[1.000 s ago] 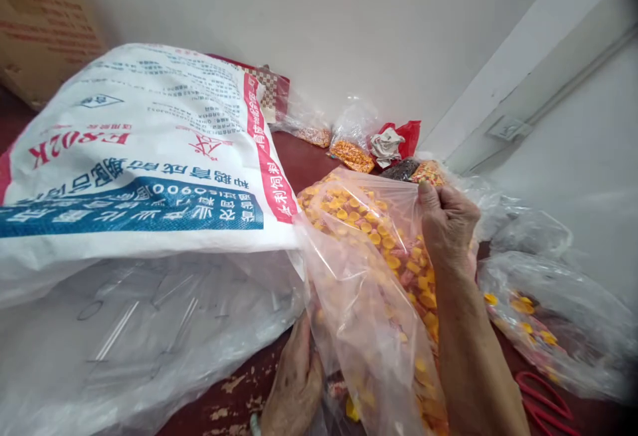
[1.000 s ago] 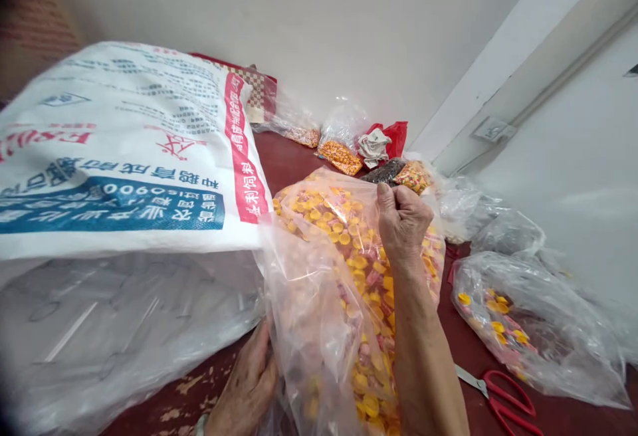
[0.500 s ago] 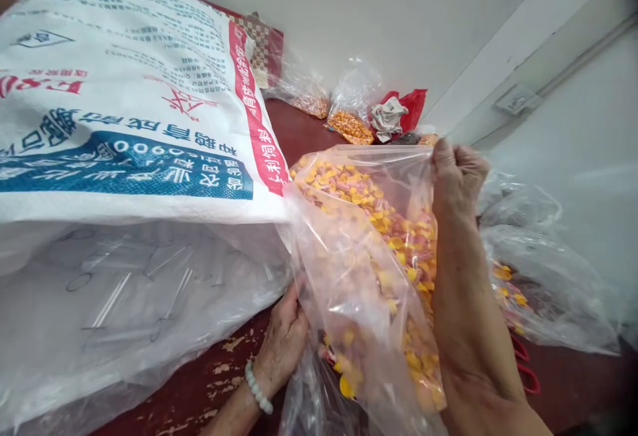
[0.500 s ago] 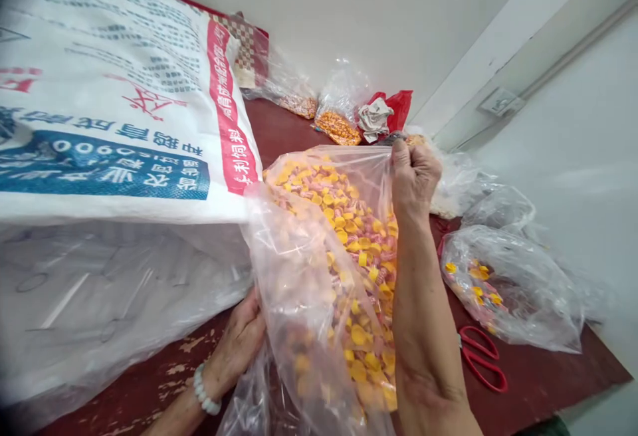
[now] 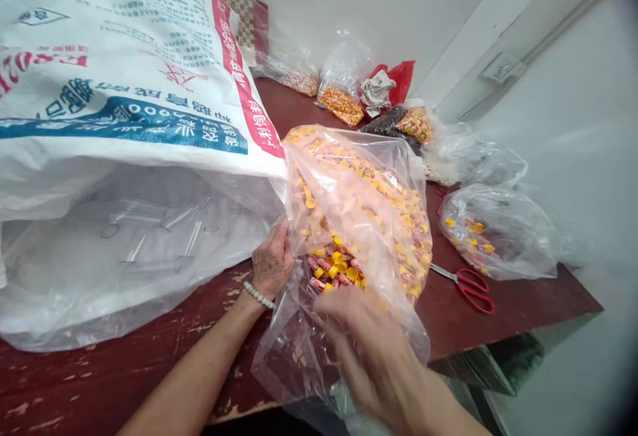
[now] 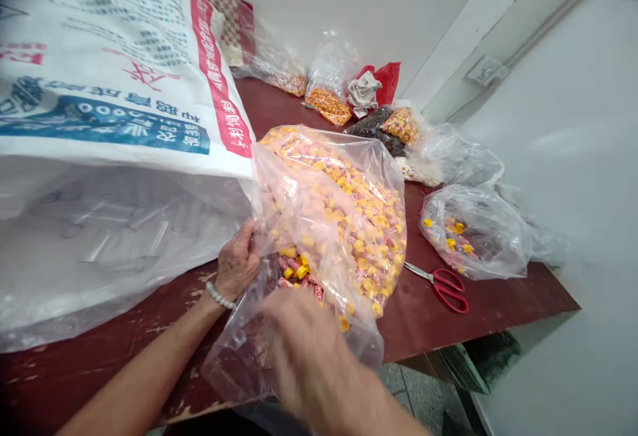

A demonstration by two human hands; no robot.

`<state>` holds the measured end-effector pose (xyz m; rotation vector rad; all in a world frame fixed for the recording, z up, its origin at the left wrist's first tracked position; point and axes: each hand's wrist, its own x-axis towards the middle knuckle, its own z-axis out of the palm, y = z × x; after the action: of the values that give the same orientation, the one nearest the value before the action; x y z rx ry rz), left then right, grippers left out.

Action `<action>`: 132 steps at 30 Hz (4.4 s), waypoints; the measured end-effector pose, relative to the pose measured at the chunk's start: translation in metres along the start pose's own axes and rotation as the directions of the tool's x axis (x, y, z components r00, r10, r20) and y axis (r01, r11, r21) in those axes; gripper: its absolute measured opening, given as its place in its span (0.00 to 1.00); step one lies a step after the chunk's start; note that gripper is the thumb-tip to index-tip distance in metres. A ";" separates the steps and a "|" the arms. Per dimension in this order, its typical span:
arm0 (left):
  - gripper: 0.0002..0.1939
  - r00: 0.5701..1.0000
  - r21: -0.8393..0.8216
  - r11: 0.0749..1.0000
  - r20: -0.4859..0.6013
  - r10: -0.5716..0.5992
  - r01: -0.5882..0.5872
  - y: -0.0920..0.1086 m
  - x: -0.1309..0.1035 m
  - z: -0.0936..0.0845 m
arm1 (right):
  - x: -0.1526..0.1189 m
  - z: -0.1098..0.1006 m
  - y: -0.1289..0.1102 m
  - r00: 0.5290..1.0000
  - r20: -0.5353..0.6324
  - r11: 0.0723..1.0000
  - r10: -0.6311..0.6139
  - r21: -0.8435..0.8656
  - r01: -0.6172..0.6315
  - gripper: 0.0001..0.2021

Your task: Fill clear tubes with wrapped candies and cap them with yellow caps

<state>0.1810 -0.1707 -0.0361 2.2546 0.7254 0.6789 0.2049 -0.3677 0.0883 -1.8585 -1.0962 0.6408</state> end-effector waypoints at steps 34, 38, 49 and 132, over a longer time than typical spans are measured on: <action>0.17 0.897 0.385 0.818 0.291 0.332 -0.427 -0.110 0.016 -0.160 | 0.031 0.034 0.109 0.810 -0.510 0.790 -0.289 -0.605 -0.099 0.15; 0.14 0.885 0.345 0.823 0.298 0.359 -0.450 -0.104 0.023 -0.164 | 0.028 0.025 0.106 0.805 -0.514 0.811 -0.296 -0.581 -0.072 0.15; 0.12 0.987 -0.598 0.794 0.157 -0.016 0.108 -0.038 -0.077 -0.155 | 0.005 0.054 0.068 0.676 -0.638 0.878 -0.370 -0.478 0.029 0.12; 0.10 0.986 0.521 0.854 0.153 -0.066 -0.024 -0.096 -0.018 -0.171 | -0.052 0.082 0.085 0.935 -0.209 0.604 -0.287 -0.797 0.008 0.11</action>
<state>0.0305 -0.0494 0.0005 2.7490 0.9355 0.2900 0.1546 -0.3999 -0.0258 -2.4455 -1.4197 -0.3482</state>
